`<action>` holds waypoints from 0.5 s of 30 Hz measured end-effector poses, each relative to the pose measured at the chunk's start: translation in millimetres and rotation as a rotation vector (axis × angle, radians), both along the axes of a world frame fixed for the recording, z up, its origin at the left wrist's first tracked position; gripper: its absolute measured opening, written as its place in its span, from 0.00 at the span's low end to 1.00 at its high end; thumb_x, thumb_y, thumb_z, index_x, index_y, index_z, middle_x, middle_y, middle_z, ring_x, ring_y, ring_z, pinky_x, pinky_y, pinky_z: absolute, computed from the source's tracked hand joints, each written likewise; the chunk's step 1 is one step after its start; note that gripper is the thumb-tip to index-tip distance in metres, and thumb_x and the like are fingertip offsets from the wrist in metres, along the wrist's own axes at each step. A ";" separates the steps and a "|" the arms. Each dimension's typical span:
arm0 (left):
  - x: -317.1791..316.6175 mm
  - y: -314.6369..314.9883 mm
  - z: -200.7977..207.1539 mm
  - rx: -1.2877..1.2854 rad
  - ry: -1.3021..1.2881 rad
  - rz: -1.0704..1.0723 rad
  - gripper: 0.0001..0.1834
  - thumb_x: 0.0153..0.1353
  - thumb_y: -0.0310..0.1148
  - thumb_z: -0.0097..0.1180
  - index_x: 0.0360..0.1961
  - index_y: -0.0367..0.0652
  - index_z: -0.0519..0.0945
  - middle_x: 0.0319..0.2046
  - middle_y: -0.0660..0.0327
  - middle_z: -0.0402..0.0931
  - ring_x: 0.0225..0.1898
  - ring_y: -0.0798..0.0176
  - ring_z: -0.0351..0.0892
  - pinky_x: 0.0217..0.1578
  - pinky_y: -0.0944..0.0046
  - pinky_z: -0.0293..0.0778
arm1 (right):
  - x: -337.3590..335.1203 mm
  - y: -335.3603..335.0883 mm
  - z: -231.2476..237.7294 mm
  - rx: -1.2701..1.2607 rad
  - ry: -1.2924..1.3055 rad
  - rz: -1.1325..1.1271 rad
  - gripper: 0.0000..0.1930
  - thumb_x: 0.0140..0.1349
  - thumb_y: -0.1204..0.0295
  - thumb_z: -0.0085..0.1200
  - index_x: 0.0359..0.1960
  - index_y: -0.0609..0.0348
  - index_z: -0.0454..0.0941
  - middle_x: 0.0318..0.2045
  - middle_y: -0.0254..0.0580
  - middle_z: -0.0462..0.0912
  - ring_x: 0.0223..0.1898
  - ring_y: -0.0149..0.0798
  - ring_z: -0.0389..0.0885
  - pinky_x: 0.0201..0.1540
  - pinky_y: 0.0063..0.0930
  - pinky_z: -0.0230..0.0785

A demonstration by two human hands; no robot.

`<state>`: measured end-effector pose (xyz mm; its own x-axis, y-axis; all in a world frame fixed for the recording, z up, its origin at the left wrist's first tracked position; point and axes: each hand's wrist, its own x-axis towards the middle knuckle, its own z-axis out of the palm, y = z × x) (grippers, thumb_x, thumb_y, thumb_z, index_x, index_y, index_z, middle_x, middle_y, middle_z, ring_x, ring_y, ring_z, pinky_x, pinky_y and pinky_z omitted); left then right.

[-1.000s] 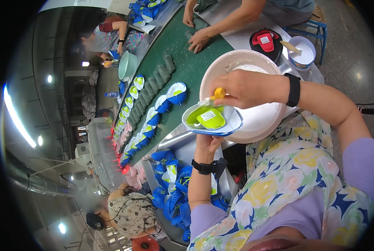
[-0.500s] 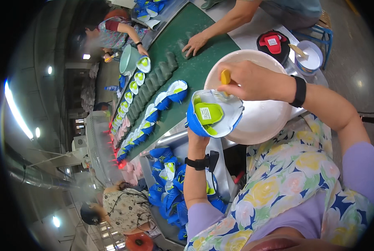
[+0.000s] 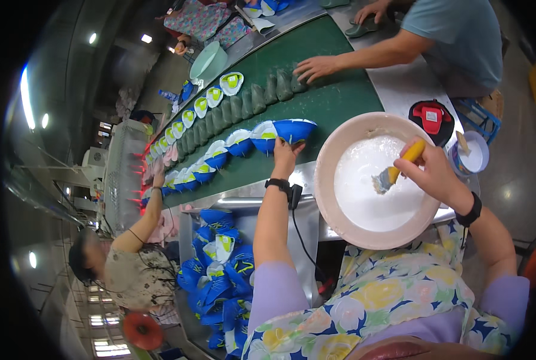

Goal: The person repeatedly picks up blue shoe parts from a conveyor belt, dips a brush into a bowl of white liquid, and applies the liquid to the inside of the shoe parts. The treated parts are then placed back onto the moving conveyor belt.

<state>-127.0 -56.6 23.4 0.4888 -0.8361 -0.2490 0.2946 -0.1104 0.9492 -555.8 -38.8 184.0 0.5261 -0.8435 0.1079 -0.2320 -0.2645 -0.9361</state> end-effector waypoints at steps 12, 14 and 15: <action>95.3 119.1 39.4 0.266 -1.667 0.314 0.30 0.56 0.26 0.57 0.62 0.43 0.68 0.56 0.43 0.71 0.54 0.41 0.74 0.54 0.51 0.71 | -10.0 8.0 -20.0 0.124 0.047 0.038 0.07 0.64 0.73 0.58 0.38 0.63 0.74 0.29 0.35 0.79 0.30 0.25 0.80 0.35 0.19 0.73; 110.4 182.1 55.2 0.529 -1.808 0.539 0.33 0.55 0.32 0.61 0.64 0.42 0.68 0.58 0.40 0.69 0.59 0.39 0.70 0.59 0.49 0.66 | -17.8 8.8 -24.0 0.144 0.043 0.030 0.07 0.65 0.73 0.58 0.39 0.62 0.73 0.30 0.34 0.78 0.30 0.25 0.80 0.34 0.18 0.73; 117.0 210.9 57.7 0.712 -1.856 0.678 0.36 0.55 0.36 0.63 0.65 0.41 0.67 0.59 0.39 0.67 0.60 0.39 0.68 0.61 0.47 0.64 | -20.8 9.1 -28.0 0.141 0.024 0.023 0.07 0.65 0.73 0.58 0.39 0.62 0.73 0.30 0.33 0.78 0.30 0.25 0.80 0.35 0.18 0.73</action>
